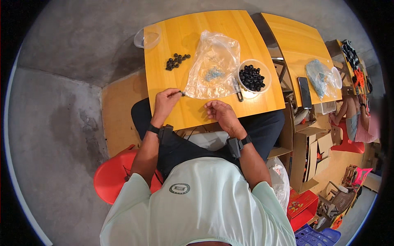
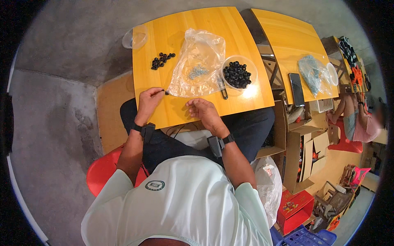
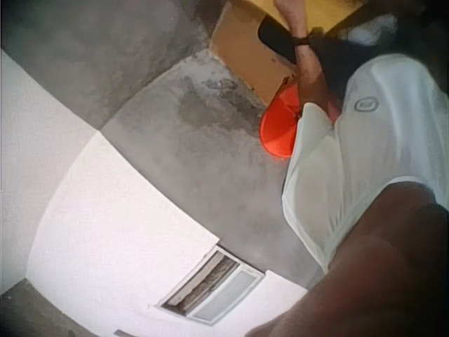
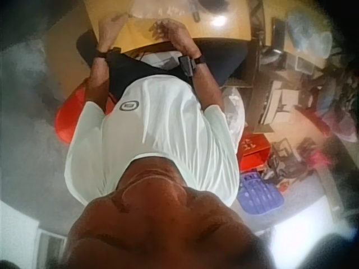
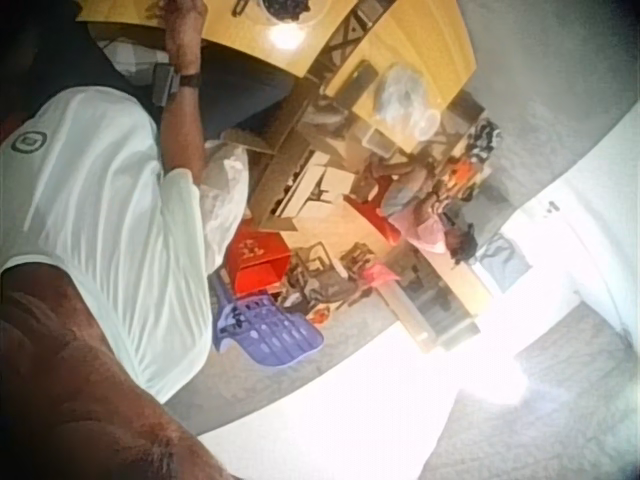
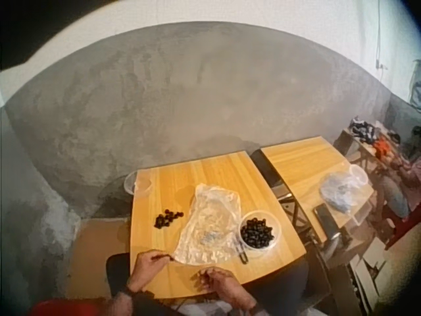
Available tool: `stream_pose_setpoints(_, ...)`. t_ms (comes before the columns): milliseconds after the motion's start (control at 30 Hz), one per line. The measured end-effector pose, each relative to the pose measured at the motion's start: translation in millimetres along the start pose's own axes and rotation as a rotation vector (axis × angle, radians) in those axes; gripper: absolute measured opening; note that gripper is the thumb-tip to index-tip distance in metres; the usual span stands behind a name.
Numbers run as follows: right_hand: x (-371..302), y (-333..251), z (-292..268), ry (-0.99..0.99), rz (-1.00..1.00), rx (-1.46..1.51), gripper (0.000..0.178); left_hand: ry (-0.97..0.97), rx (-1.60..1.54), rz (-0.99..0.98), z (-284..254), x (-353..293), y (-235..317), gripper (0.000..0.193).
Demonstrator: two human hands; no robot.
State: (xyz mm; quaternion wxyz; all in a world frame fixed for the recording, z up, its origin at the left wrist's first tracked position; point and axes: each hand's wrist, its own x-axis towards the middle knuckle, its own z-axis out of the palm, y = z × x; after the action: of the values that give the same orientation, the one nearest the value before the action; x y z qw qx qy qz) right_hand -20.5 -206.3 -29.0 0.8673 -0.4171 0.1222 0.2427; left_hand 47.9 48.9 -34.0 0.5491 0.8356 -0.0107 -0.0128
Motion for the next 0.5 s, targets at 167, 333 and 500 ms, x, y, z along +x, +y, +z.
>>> stream_pose_setpoints(167, 5.5, 0.9, -8.2, -0.009, -0.038, 0.106, 0.019, 0.081, 0.215, 0.180, -4.1, -2.6, 20.3, 0.012)
stream_pose_setpoints(333, 4.0, 3.2, -12.7, -0.064, -0.028, 0.196, 0.020, 0.013, 0.446, 0.608, 13.4, -9.6, 28.5, 0.011)
stream_pose_setpoints(500, 1.4, 10.6, -9.2, 0.028, -0.045, 0.061, 0.019, 0.107, 0.462, 0.577, 24.4, -19.8, 15.8, 0.012)
